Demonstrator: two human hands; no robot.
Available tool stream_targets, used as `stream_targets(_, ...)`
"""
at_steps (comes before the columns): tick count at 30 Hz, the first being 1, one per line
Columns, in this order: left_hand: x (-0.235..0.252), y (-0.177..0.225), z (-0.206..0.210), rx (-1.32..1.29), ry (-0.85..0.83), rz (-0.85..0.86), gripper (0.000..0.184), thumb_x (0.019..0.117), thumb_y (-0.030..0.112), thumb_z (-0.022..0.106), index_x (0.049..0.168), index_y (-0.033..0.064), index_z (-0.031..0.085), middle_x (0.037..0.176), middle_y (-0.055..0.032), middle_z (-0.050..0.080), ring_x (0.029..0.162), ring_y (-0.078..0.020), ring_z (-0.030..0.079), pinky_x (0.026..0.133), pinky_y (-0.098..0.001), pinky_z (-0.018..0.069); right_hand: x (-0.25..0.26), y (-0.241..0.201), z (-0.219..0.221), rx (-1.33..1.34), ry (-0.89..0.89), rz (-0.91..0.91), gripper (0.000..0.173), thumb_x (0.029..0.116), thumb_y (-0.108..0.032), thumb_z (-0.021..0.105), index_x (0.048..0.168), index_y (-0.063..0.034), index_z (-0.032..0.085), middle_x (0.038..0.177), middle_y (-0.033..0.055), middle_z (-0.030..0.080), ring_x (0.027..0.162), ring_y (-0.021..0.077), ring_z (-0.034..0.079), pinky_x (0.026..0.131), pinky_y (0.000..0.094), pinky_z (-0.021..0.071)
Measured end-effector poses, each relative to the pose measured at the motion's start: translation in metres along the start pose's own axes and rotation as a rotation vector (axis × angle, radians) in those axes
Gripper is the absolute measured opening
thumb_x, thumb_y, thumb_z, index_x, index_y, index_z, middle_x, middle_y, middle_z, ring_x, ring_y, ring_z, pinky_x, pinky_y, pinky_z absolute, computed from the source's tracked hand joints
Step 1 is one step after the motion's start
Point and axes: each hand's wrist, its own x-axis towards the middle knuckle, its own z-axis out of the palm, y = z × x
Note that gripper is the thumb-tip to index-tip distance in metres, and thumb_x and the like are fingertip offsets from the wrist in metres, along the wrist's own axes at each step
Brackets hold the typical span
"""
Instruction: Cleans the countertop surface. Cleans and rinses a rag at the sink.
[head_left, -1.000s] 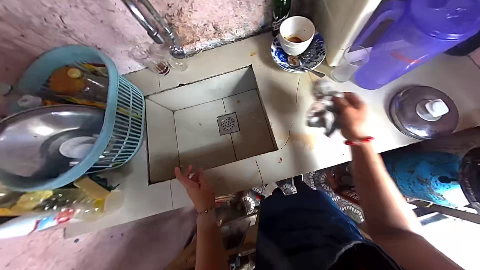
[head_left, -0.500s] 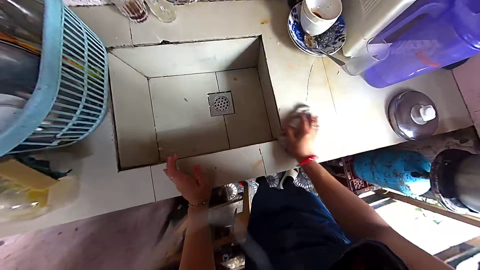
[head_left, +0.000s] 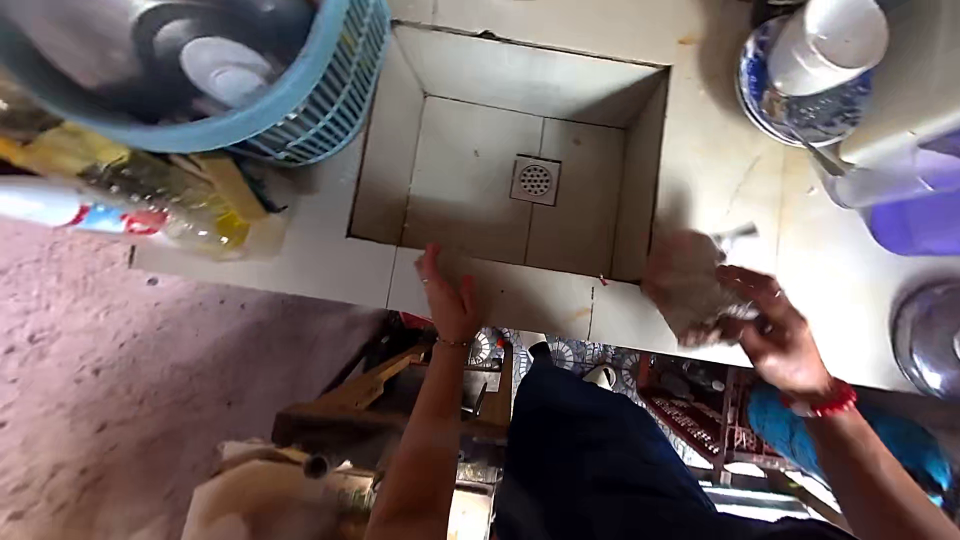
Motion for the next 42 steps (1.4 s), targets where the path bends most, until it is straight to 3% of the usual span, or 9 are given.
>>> stream_targets(2,0.000,0.000,0.001,0.020,0.001,0.006,0.068,0.1062,0.038,0.035,0.148,-0.0149,0.031,0.152,-0.0346,0.041,0.146,-0.0440,0.037,0.122,-0.0523,0.0282,-0.015,0.036,0.006,-0.312,-0.236,-0.093,0.096,0.0775,-0.074,0.067,0.147,-0.0078,0.057,0.156,0.0346,0.038,0.147,0.0549,0.032,0.117,0.0715,0.0256)
stream_targets(4,-0.001,0.001,0.000,0.015,-0.001,0.003,0.068,0.1062,0.038,0.035,0.149,-0.0146,0.030,0.152,-0.0335,0.041,0.146,-0.0442,0.037,0.122,-0.0522,0.0284,-0.008,0.050,0.029,-0.449,-0.276,-0.244,0.107,0.0691,-0.085,0.062,0.146,-0.0112,0.056,0.153,0.0420,0.036,0.141,0.0661,0.031,0.110,0.0825,0.0216)
stream_targets(8,-0.001,0.000,-0.002,-0.175,0.078,0.004,0.068,0.1080,0.040,0.034,0.149,-0.0140,0.027,0.154,-0.0318,0.039,0.148,-0.0338,0.037,0.122,-0.0434,0.0300,0.042,-0.002,0.121,-0.295,-0.249,-0.486,0.089,0.0776,-0.076,0.067,0.145,-0.0181,0.059,0.153,0.0369,0.041,0.143,0.0606,0.033,0.111,0.0801,0.0235)
stream_targets(12,-0.006,0.006,-0.034,-0.380,0.347,-0.204,0.079,0.1070,0.054,0.034,0.156,-0.0060,0.017,0.163,-0.0185,0.029,0.151,-0.0197,0.030,0.123,-0.0389,0.0298,0.095,-0.113,0.234,-0.295,-0.331,-0.338,0.094,0.0709,-0.058,0.085,0.151,-0.0184,0.053,0.157,0.0362,0.034,0.144,0.0599,0.031,0.109,0.0778,0.0287)
stream_targets(17,-0.021,-0.016,-0.079,-0.335,0.711,-0.554,0.071,0.1038,0.033,0.031,0.158,-0.0052,0.008,0.164,-0.0250,0.023,0.150,-0.0223,0.031,0.120,-0.0345,0.0309,0.157,-0.227,0.328,-0.336,-0.486,-0.263,0.107,0.0754,-0.063,0.082,0.161,-0.0187,0.035,0.162,0.0332,0.027,0.143,0.0581,0.034,0.106,0.0773,0.0320)
stream_targets(23,-0.001,-0.060,-0.092,-0.257,0.667,-0.624,0.073,0.1057,0.043,0.025,0.160,-0.0050,0.013,0.166,-0.0284,0.016,0.154,-0.0305,0.022,0.125,-0.0421,0.0221,0.212,-0.304,0.390,-0.290,-0.449,-0.109,0.116,0.0785,-0.069,0.076,0.161,-0.0046,0.027,0.159,0.0383,0.027,0.137,0.0591,0.041,0.101,0.0730,0.0411)
stream_targets(30,0.045,-0.086,-0.071,0.160,0.456,-0.674,0.082,0.1050,0.047,0.036,0.158,-0.0112,0.016,0.166,-0.0333,0.009,0.155,-0.0488,0.007,0.124,-0.0613,0.0063,0.300,-0.277,0.383,-0.041,-0.197,0.193,0.105,0.0805,-0.058,0.080,0.154,0.0009,0.034,0.150,0.0405,0.035,0.128,0.0567,0.050,0.097,0.0644,0.0502)
stream_targets(36,0.051,-0.082,-0.073,0.355,0.357,-0.767,0.086,0.1036,0.051,0.044,0.160,-0.0081,0.017,0.166,-0.0315,0.014,0.155,-0.0496,0.012,0.122,-0.0669,0.0057,0.345,-0.235,0.292,0.044,-0.106,0.187,0.054,0.0958,-0.033,0.069,0.131,0.0065,0.059,0.126,0.0321,0.063,0.121,0.0481,0.060,0.100,0.0667,0.0464)
stream_targets(42,0.050,-0.074,-0.081,0.519,0.253,-0.680,0.085,0.1048,0.052,0.045,0.155,-0.0136,0.026,0.160,-0.0392,0.024,0.149,-0.0562,0.022,0.121,-0.0663,0.0206,0.307,-0.154,0.205,0.243,0.096,0.118,0.045,0.0872,-0.017,0.080,0.125,0.0033,0.065,0.110,0.0237,0.072,0.102,0.0364,0.071,0.094,0.0569,0.0558)
